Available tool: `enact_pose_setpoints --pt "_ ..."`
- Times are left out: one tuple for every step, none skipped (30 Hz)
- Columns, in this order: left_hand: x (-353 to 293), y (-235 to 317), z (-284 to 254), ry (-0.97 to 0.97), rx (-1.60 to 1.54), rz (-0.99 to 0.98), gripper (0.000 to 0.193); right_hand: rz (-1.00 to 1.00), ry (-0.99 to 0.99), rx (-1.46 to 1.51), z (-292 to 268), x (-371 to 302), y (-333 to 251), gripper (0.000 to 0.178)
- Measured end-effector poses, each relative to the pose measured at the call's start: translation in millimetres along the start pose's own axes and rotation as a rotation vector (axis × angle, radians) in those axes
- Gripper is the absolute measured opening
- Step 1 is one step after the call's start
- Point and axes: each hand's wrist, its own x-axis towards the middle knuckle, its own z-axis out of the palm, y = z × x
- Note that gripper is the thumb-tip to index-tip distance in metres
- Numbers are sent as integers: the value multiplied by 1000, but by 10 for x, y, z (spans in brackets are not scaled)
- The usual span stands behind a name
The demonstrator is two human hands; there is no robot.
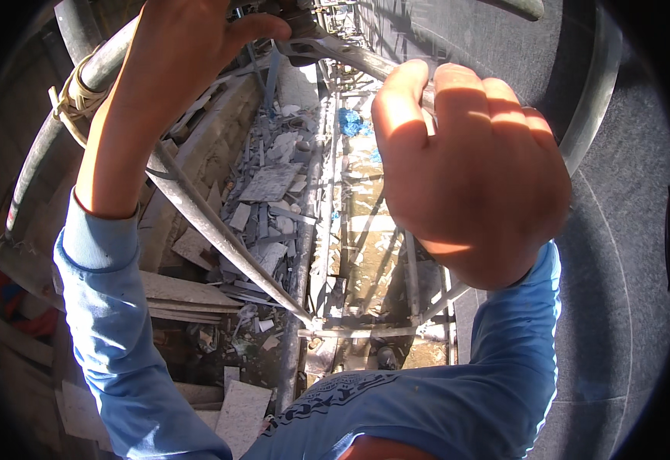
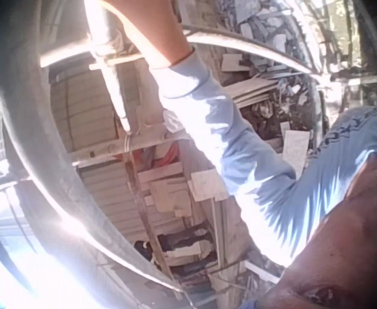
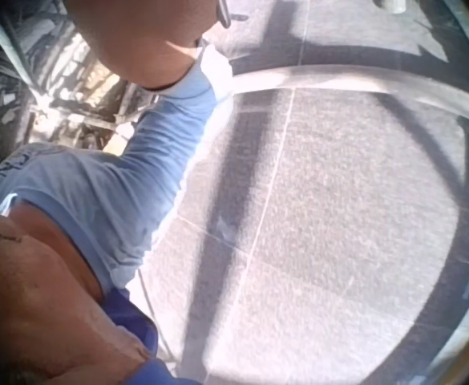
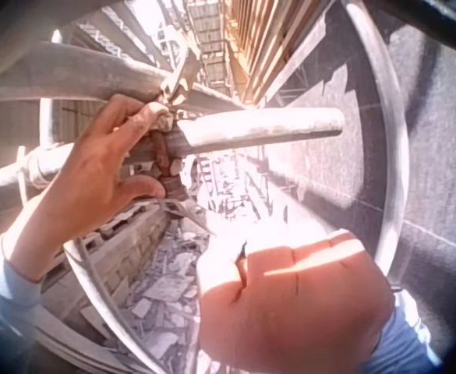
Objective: The person uses a wrench to tighten nuts on metal scaffolding poles. They repeatedly position the wrench, turn the nuts, and reposition the tool to secure the joints.
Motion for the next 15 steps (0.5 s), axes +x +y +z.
enact_pose_setpoints --pt "16 15 -2 10 2 -4 76 8 2 3 -23 28 42 19" --pt "34 43 -14 17 5 -9 76 17 5 10 -42 55 74 19" --pt "38 101 -42 19 18 -17 76 43 6 12 -22 75 142 18" --pt "13 101 2 29 8 -19 75 34 18 9 36 64 184 21" --pt "79 115 25 58 -14 -4 75 45 16 3 70 69 326 24" --pt "125 61 101 95 -54 19 74 58 12 14 122 78 466 28" --pt "9 -6 63 76 -36 8 73 80 21 140 405 69 483 32" --pt "23 -12 50 79 -31 21 74 146 -42 263 664 -4 596 27" --pt "33 1 -31 66 -8 30 74 162 54 350 923 32 590 22" --pt "45 20 57 70 -20 46 74 179 123 409 1219 2 593 18" --pt "76 56 78 91 -25 67 75 199 206 475 1467 6 602 14" --pt "86 84 91 108 -24 85 76 218 295 546 1685 12 600 10" --pt "73 85 18 93 13 94 77 293 292 653 1858 81 547 12" --pt "78 95 47 97 21 110 77 327 273 724 1959 118 539 14" --pt "86 101 74 82 41 127 78 362 255 794 2069 169 521 17"
